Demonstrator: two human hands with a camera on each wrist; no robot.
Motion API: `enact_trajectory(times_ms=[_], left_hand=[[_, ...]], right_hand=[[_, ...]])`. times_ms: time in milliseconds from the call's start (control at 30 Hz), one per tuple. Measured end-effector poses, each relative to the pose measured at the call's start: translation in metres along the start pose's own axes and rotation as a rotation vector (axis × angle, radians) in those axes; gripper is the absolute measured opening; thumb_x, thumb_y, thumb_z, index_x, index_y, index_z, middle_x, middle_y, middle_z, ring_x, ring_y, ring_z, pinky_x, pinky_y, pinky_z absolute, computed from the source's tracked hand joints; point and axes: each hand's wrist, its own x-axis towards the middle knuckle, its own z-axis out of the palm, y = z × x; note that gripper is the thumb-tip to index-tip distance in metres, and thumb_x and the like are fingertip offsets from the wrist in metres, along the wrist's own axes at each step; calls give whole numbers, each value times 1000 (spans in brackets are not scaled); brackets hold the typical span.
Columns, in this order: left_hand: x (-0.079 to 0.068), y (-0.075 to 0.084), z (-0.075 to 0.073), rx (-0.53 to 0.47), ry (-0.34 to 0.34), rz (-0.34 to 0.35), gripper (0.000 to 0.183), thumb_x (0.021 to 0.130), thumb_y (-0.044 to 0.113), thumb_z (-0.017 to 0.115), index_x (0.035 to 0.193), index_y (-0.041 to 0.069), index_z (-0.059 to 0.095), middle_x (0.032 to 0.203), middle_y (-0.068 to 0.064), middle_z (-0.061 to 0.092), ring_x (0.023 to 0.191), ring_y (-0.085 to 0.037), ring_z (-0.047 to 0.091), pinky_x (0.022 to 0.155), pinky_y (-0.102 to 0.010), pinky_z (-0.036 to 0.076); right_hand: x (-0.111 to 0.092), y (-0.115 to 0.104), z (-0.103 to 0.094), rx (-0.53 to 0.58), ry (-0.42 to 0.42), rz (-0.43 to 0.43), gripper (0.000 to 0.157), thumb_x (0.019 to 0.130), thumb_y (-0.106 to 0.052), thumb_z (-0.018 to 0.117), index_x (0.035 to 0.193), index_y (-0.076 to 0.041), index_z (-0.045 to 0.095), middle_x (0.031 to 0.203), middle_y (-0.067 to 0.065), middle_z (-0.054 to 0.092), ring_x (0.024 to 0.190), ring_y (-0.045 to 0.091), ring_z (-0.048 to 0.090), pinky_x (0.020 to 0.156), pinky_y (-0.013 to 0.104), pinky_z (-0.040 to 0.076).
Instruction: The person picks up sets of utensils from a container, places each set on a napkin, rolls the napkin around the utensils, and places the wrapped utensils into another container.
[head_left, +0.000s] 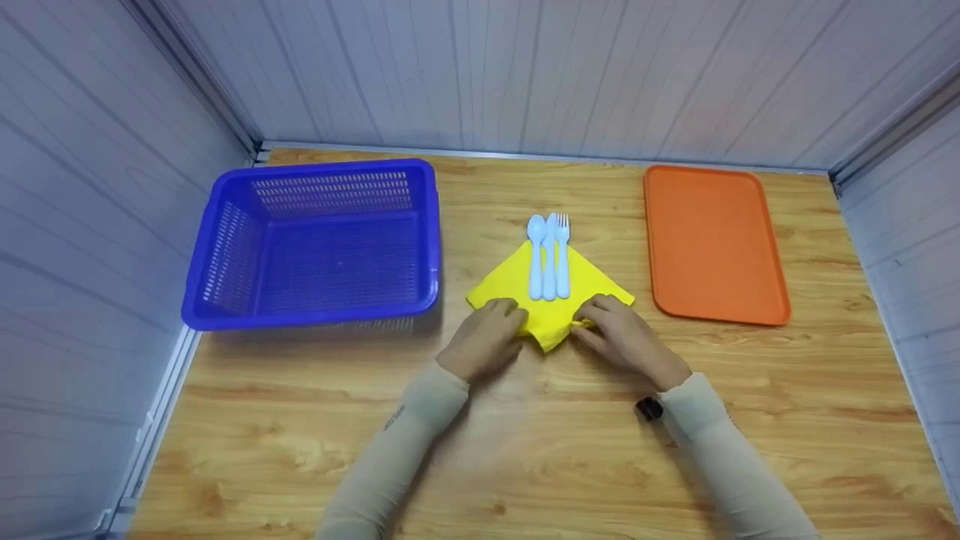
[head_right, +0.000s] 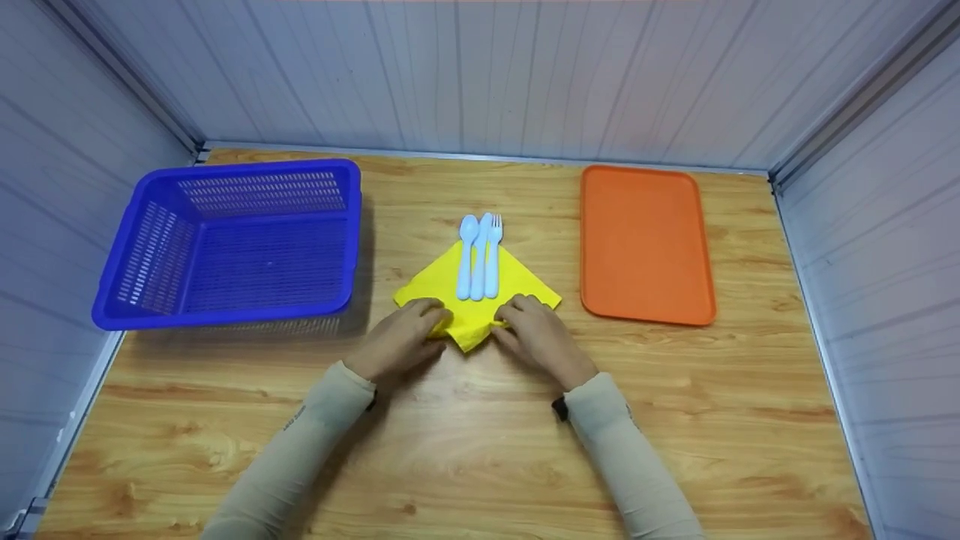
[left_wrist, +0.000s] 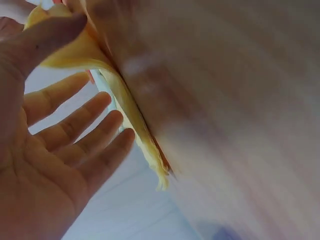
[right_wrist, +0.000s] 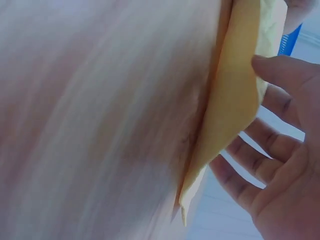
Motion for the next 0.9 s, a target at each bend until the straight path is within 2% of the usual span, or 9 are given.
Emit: enact_trajectory(times_ms=[67,133,267,467,567,667,767,833,900], left_hand=[[4,-3,-1,4,22,-16,3,89,7,65,91,5,65,96,-9,62,88,-26,61,77,-37,52],[7,-7,-2,5,34,-41,8,92,6,61,85,6,66,87,-7,63,78,-24,62,70,-36,53],[13,-13,-6,-6,30,-72,19,95,6,56,79,7,65,73,-5,61,64,-22,60,59,-36,52],[19,-18,-10,-66,35,-118,18,97,8,56,85,7,69,74,-7,65,66,-25,63,61,-39,53],[21,-20,-12,-81,38,-144,17,100,12,57,89,7,69,78,-8,68,69,-26,66,62,-40,54],[25,-20,-13,-102,12,-165,18,101,14,55,92,7,69,80,-7,68,69,-25,65,62,-40,54],[29,-20,-15,-116,-19,-186,19,102,17,54,89,9,66,76,-5,63,66,-23,60,61,-40,52],[32,-21,-17,-116,-38,-202,20,102,18,53,86,9,63,72,-4,58,64,-22,56,60,-39,50],[35,-22,-18,-119,-51,-218,21,102,18,53,84,10,61,70,-3,53,63,-22,52,59,-38,48]], right_hand=[[0,2,-1,39,30,-13,12,93,-16,73,100,-6,70,98,7,63,90,23,59,79,40,52],[-1,4,-3,68,38,-22,13,93,-16,74,101,-7,70,99,7,63,91,22,60,80,39,52],[-5,9,-5,112,-15,-4,24,93,-24,73,110,-7,70,106,6,63,98,21,59,86,39,51],[-6,17,-10,71,-89,-37,55,83,-39,82,123,-5,67,116,9,63,104,24,57,90,43,49],[-1,21,-11,18,-107,-29,49,86,-32,81,124,-5,67,116,9,65,103,26,60,89,44,51],[4,25,-13,5,-135,37,34,92,-19,75,122,-5,68,116,12,66,105,29,62,90,47,51],[11,29,-16,33,-153,104,25,95,-14,69,118,-4,69,113,12,68,104,31,63,90,49,51],[15,32,-17,57,-157,129,17,97,-16,66,108,-3,70,102,11,68,93,29,63,83,46,52],[19,35,-18,71,-153,149,15,99,-20,64,96,-5,67,88,8,65,80,25,59,73,41,50]])
